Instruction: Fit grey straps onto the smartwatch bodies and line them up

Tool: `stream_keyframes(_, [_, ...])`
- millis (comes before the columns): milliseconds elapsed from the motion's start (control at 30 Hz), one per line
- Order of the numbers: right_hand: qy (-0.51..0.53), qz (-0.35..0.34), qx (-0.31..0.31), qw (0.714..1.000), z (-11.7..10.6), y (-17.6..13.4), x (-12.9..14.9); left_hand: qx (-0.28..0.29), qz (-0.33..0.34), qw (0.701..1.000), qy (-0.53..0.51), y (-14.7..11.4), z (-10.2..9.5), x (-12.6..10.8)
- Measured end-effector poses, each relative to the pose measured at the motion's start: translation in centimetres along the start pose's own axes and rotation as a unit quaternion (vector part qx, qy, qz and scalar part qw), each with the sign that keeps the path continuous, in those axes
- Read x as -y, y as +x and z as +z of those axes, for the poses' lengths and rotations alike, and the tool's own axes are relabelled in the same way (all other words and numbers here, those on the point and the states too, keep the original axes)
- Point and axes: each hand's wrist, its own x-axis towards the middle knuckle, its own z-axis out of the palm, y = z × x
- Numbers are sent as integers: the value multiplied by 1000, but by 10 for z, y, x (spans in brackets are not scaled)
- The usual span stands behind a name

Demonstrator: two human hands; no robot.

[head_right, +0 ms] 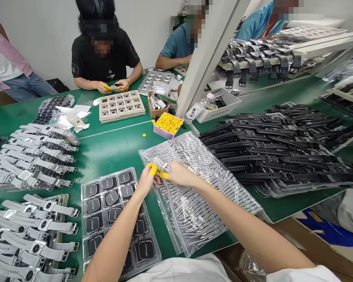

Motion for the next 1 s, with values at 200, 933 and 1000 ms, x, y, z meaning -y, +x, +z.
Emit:
stream_keyframes(200, [-11,-13,43,999,-1,0,4,52,-3,999,-9,-3,-3,-8])
stream_keyframes(933, [-97,5,-337,936,-82,-50,33,-101,42,976,190,-2,-5,-14])
stream_keyframes(1000, [-175,-21,-432,885,-110,-73,54,-132,42,962,236,-2,-3,-14])
